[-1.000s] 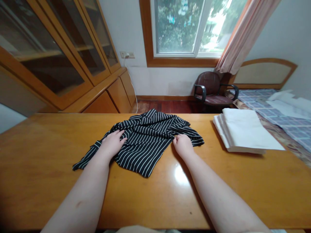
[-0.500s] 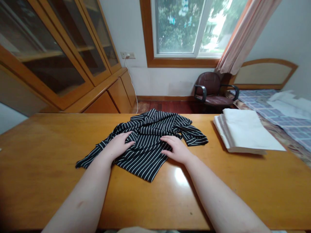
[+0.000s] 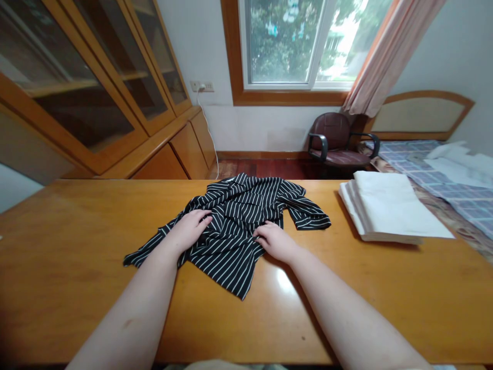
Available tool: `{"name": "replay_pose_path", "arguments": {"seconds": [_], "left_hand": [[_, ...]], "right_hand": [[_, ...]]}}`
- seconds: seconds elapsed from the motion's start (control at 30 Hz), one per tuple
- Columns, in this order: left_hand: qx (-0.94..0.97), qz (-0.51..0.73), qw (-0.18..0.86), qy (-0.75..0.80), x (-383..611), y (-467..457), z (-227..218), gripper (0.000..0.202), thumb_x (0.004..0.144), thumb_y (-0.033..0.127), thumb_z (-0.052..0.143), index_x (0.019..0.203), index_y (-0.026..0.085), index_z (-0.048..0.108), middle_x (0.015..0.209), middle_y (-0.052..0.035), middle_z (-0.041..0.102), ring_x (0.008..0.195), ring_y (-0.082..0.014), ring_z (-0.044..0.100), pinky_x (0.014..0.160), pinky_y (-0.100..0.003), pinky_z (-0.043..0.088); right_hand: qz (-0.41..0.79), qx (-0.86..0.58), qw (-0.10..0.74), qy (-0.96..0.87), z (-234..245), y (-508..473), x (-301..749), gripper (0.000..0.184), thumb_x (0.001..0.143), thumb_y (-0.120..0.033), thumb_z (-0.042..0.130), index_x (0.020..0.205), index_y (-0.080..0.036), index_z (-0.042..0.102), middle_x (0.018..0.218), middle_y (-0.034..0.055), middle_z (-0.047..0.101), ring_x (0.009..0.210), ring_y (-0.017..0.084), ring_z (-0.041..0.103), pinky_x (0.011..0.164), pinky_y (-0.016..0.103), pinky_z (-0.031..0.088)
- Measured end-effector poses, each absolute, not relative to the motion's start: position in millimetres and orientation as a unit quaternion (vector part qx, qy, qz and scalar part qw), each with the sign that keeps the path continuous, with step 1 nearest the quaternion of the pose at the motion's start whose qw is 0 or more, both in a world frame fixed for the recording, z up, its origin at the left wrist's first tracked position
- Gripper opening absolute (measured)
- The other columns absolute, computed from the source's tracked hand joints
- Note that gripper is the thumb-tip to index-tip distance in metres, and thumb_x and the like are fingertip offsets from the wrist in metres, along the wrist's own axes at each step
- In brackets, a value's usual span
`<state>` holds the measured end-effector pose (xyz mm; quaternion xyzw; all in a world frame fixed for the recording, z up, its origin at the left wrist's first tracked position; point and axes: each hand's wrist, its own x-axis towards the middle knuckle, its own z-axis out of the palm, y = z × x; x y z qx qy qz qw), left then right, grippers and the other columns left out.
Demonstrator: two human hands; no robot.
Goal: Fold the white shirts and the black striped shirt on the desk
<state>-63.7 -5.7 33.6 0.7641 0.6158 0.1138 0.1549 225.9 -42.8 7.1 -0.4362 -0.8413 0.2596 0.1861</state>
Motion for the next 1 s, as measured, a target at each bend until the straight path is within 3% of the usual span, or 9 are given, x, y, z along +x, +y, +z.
{"name": "replay_pose_path", "arguments": {"seconds": [0.1,0.3,0.43,0.57,0.67,0.77,0.87,0.93,1.0], "left_hand": [[0.736,0.108,0.163,0.649,-67,-3,31,0.059,0.091,0.052,0.026,0.132,0.016,0.05,0.135,-0.0106,0.051,0.124,-0.0243,0.046,0.105,-0.036,0.032],[0.695,0.081,0.192,0.688,-71,0,27,0.065,0.091,0.054,0.022,0.137,0.014,0.043,0.142,-0.0115,0.043,0.131,-0.0251,0.039,0.108,-0.038,0.028],[0.713,0.037,0.181,0.676,-75,1,23,0.073,0.085,0.063,0.033,0.14,0.016,0.038,0.147,-0.0126,0.035,0.134,-0.0286,0.033,0.108,-0.041,0.027],[0.727,-0.001,0.182,0.662,-75,-1,21,0.092,0.073,0.073,0.045,0.146,0.02,0.026,0.152,-0.0127,0.024,0.137,-0.0307,0.025,0.11,-0.043,0.024],[0.732,-0.025,0.176,0.657,-71,-2,20,0.098,0.07,0.071,0.051,0.147,0.019,0.021,0.152,-0.0141,0.02,0.139,-0.0305,0.022,0.111,-0.043,0.022],[0.729,-0.03,0.162,0.665,-67,-3,21,0.089,0.076,0.064,0.049,0.147,0.017,0.023,0.152,-0.0147,0.021,0.138,-0.0303,0.023,0.11,-0.043,0.022],[0.73,-0.027,0.155,0.665,-66,-2,22,0.08,0.08,0.058,0.047,0.146,0.017,0.026,0.151,-0.0145,0.024,0.138,-0.0297,0.025,0.11,-0.043,0.023],[0.733,-0.023,0.152,0.662,-66,-1,21,0.077,0.081,0.055,0.048,0.145,0.017,0.028,0.15,-0.0143,0.027,0.137,-0.0294,0.027,0.109,-0.042,0.024],[0.738,-0.01,0.146,0.658,-67,0,19,0.075,0.081,0.054,0.048,0.144,0.017,0.031,0.149,-0.0137,0.03,0.136,-0.0285,0.03,0.109,-0.041,0.025]], "right_hand": [[0.321,-0.447,0.205,-0.809,7,-42,231,0.019,0.082,-0.014,0.042,0.088,-0.021,0.06,0.086,0.0018,0.064,0.082,0.017,0.058,0.083,0.032,0.044],[0.326,-0.492,0.253,-0.767,1,-32,247,0.023,0.083,-0.023,0.036,0.062,-0.02,0.045,0.062,-0.0024,0.048,0.064,0.014,0.048,0.062,0.024,0.036],[0.205,-0.635,0.223,-0.711,4,-28,254,0.043,0.087,-0.048,0.04,0.054,-0.02,0.041,0.053,-0.0019,0.046,0.056,0.014,0.046,0.055,0.026,0.03],[0.099,-0.729,0.178,-0.653,3,-24,257,0.044,0.086,-0.051,0.043,0.055,-0.021,0.05,0.054,0.002,0.055,0.059,0.018,0.053,0.067,0.032,0.04],[0.031,-0.693,0.202,-0.691,3,-27,254,0.033,0.087,-0.043,0.046,0.069,-0.02,0.062,0.07,0.0057,0.066,0.078,0.023,0.062,0.096,0.046,0.034],[0.045,-0.557,0.236,-0.795,8,-35,247,0.029,0.087,-0.042,0.05,0.098,-0.02,0.065,0.106,0.0083,0.067,0.115,0.027,0.052,0.109,0.052,0.018],[0.156,-0.404,0.171,-0.885,11,-45,237,0.057,0.08,-0.053,0.058,0.128,-0.023,0.052,0.133,0.0088,0.053,0.129,0.026,0.04,0.111,0.049,0.02],[0.2,-0.378,0.114,-0.897,9,-49,232,0.079,0.072,-0.061,0.062,0.139,-0.024,0.04,0.144,0.0107,0.039,0.133,0.027,0.035,0.111,0.051,0.017],[0.202,-0.398,0.079,-0.891,5,-49,230,0.087,0.071,-0.065,0.061,0.143,-0.025,0.034,0.15,0.0109,0.029,0.137,0.029,0.026,0.112,0.053,0.011]]}}
